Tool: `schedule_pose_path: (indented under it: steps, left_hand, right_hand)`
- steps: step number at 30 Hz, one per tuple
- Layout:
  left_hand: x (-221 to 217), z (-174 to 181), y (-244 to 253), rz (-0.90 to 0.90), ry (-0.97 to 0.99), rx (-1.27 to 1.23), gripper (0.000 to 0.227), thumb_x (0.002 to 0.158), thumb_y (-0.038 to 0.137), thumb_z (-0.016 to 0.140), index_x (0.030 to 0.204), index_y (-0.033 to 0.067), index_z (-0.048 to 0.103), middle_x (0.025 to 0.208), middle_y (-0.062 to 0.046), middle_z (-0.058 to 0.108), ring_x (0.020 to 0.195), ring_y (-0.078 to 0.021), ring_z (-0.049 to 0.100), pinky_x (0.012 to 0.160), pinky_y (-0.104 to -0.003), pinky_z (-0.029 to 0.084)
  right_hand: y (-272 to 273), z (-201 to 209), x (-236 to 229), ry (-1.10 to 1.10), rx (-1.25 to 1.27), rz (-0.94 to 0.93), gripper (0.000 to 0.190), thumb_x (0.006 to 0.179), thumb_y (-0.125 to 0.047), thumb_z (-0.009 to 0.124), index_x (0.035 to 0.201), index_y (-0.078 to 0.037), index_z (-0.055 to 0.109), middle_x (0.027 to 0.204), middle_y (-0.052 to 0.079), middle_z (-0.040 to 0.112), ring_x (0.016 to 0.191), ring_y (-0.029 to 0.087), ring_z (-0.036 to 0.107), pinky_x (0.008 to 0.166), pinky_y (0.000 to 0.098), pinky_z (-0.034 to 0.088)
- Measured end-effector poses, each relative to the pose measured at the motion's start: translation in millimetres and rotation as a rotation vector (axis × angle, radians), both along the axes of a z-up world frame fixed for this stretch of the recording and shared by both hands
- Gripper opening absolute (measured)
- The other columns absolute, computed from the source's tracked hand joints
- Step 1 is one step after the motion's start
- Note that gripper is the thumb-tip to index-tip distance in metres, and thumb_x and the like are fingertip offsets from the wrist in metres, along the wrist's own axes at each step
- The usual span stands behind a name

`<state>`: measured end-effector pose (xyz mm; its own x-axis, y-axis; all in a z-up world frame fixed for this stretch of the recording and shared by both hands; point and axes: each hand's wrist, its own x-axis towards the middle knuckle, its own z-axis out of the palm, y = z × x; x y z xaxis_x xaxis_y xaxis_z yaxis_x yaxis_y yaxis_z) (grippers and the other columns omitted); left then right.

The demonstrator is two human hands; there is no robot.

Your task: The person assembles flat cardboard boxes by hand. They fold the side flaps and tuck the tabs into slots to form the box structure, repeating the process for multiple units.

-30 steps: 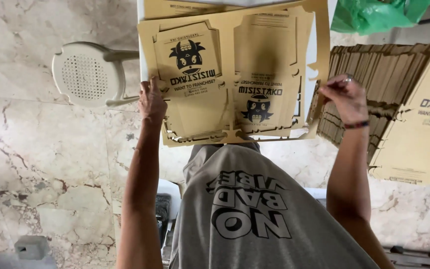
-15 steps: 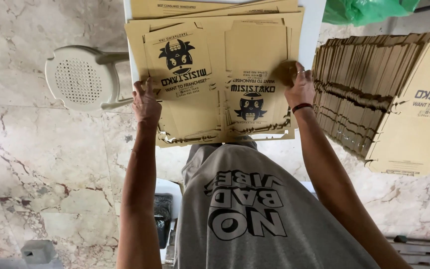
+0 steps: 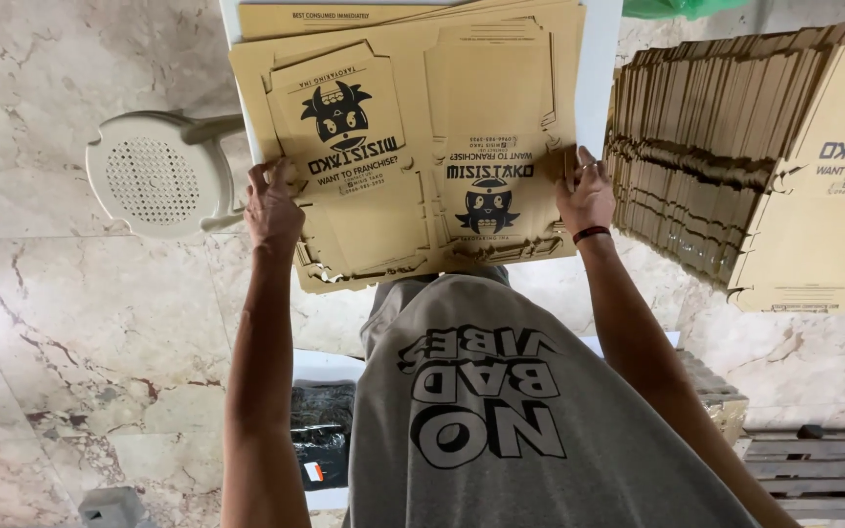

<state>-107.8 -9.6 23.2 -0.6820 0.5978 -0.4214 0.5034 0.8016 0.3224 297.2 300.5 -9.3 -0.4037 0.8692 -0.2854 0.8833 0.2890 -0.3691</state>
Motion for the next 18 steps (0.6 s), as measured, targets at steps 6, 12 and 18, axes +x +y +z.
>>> schedule_pose_path:
  steps: [6,12,18]
  left_hand:
    - [-7.0,-27.4,-11.8,-0.013,0.010,0.002,0.070,0.081,-0.011,0.065,0.143,0.0219,0.057,0.133,-0.016,0.045,0.104,-0.0415,0.063,0.082,-0.058,0.060]
    - [-10.5,-49.2,-17.1,-0.031,0.034,-0.013,0.058,0.080,-0.011,0.067,0.131,0.0145,0.056,0.131,-0.014,0.043,0.099,-0.0448,0.064,0.078,-0.061,0.060]
    - [4.4,-5.7,-0.1,-0.011,-0.022,-0.025,0.080,0.077,-0.021,0.060,0.147,0.0172,0.049,0.134,-0.021,0.040,0.106,-0.0460,0.063,0.083,-0.061,0.059]
  right_hand:
    - [6.0,-48.6,20.1,0.093,0.080,-0.089,0.021,0.077,-0.019,0.074,0.083,-0.013,0.055,0.088,0.007,0.057,0.078,0.042,0.071,0.057,0.0549,0.056]
    - [20.3,-15.1,14.7,0.363,0.183,-0.087,0.041,0.070,0.002,0.073,0.110,-0.009,0.074,0.084,0.012,0.060,0.070,0.038,0.072,0.052,0.0358,0.063]
    - [24.9,47.2,-21.5,0.111,-0.022,0.150,0.073,0.085,-0.015,0.073,0.154,-0.013,0.047,0.133,0.024,0.050,0.114,0.052,0.060,0.083,0.0627,0.059]
